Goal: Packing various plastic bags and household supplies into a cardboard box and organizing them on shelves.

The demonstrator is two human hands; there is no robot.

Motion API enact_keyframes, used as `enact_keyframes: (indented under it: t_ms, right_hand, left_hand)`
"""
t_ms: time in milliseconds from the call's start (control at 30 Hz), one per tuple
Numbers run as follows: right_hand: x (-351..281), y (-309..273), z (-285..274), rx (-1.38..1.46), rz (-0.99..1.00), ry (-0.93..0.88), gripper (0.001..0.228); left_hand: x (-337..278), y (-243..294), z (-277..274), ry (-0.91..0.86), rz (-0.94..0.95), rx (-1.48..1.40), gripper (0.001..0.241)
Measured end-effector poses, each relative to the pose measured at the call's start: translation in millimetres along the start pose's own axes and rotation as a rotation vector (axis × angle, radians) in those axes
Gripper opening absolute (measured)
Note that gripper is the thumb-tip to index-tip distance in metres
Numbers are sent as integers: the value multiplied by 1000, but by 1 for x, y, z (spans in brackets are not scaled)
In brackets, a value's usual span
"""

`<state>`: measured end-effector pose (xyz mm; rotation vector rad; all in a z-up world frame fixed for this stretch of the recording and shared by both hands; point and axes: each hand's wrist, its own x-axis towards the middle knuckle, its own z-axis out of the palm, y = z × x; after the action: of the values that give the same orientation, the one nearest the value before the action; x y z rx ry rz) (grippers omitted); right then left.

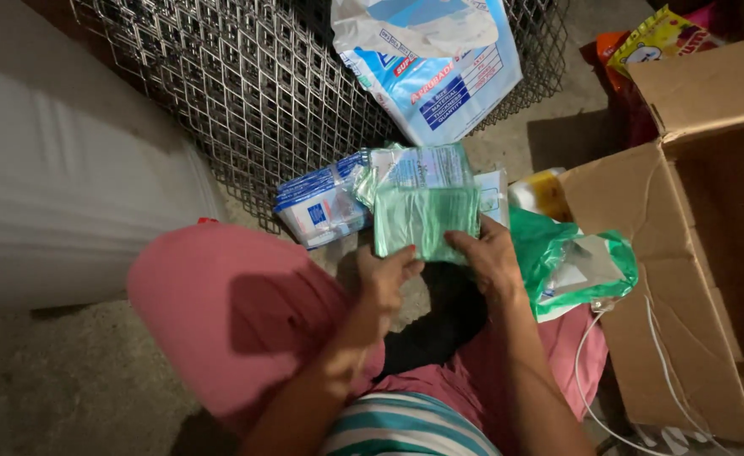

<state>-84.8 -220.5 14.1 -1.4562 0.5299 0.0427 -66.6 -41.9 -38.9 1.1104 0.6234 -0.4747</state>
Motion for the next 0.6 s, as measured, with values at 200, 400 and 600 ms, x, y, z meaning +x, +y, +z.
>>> enact_keyframes:
  t_ms: [200,400,600]
  right_hand:
    - [-18,-18,-9,468,112,-30,40]
    - [-43,13,25,657,209,89,28]
    - [-61,10,14,532,13,-110,40]
  left_hand:
    - [-41,1,2,-236,41,-358,38]
    - [-62,19,30,-311,493,-33,48]
    - [-51,36,6,-230,412,161,24]
